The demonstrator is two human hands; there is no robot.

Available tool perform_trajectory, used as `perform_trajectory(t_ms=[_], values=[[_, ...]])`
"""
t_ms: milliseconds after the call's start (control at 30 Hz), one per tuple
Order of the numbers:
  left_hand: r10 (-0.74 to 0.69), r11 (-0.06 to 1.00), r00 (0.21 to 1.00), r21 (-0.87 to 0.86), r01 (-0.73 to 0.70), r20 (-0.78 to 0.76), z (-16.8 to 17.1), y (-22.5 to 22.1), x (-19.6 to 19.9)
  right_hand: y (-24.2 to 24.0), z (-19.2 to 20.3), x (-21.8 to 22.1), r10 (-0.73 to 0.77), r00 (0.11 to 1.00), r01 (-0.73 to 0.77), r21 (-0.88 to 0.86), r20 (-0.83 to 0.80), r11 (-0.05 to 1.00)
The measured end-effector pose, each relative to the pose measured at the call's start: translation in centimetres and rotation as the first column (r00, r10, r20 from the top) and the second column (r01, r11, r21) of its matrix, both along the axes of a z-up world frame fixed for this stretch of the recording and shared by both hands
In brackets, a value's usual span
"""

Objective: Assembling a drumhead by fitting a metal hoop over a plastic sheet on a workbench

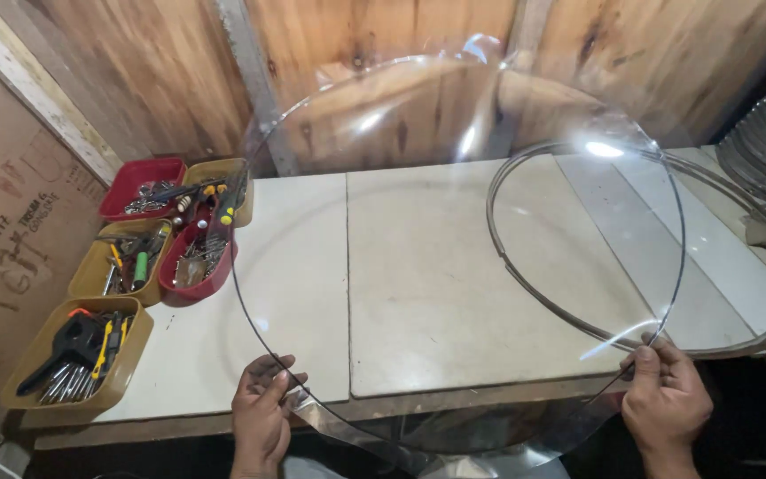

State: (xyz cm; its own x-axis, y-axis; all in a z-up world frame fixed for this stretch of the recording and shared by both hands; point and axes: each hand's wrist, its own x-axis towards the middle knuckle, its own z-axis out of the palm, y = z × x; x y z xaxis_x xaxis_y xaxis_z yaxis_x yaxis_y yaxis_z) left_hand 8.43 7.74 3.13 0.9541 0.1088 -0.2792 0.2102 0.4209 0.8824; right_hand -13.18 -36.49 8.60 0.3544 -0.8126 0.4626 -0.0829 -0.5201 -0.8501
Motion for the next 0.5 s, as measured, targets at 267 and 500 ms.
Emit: perform_trajectory(t_ms=[267,500], values=[[0.024,0.999,0.999,-0.041,-0.023,0.032,0.6,0.5,-0.5,0.9,1.4,1.1,0.01,0.999,-0.01,-0.016,0.049,1.0],[0.032,0.998,0.999,-0.052,-0.033,-0.009,1.5,0.4,-0.7,0.0,0.7,2.0,0.042,0.989,-0.04,-0.013,0.143,0.999]])
